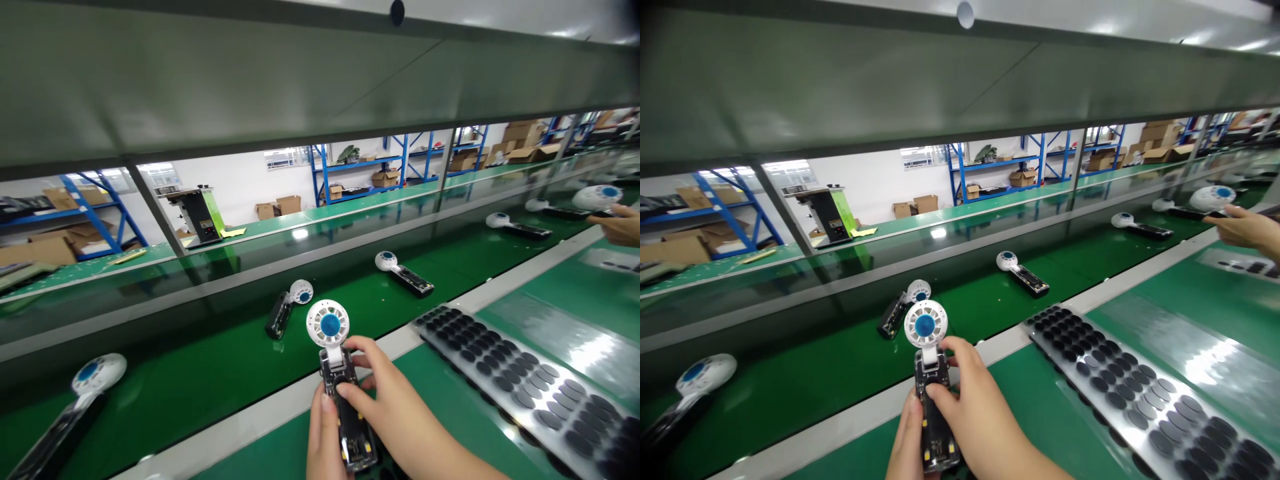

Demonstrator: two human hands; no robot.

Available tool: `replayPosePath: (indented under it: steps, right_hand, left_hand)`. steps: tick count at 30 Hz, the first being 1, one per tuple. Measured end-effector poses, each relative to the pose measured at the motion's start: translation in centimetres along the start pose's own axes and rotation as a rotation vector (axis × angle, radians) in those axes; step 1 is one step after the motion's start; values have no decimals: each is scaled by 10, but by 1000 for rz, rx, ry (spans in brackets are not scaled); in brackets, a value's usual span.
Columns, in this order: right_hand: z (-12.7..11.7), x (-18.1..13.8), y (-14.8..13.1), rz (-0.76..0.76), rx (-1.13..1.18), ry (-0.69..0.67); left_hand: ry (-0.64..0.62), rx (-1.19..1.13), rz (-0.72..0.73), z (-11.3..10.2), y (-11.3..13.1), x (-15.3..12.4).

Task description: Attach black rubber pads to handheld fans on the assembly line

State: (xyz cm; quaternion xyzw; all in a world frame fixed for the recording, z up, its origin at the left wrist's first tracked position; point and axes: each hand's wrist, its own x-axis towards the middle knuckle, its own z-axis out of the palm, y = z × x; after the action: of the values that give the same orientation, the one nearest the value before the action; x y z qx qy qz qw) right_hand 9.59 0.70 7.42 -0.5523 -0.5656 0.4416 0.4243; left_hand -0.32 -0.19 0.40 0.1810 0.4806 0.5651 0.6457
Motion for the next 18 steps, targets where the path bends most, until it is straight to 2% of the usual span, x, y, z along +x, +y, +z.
replayPosePath:
  steps: [3,5,6,8,12,15,18]
  right_hand:
    - [-1,2,3,157,315,-160]
    - [0,1,3,140,400,-253]
    - [0,0,3,109,422,-256]
    - [3,-2,4,58,465,-207]
    - [0,9,7,30,449,-58]
    - [-14,42,13,29,361,76]
    - [-32,88,23,79,284,119]
  left_hand:
    - [-46,18,-23,-2,0,-2]
    - [-32,67,-4,-3,-1,-4]
    - [-12,88,14,-3,-1,-4]
    - [11,91,48,-1,-2,-5]
    - [-63,-60,121,10,-2,-4]
    - [-84,-70,130,17,0,-5]
    - [-100,-15,133,18,-3,-7]
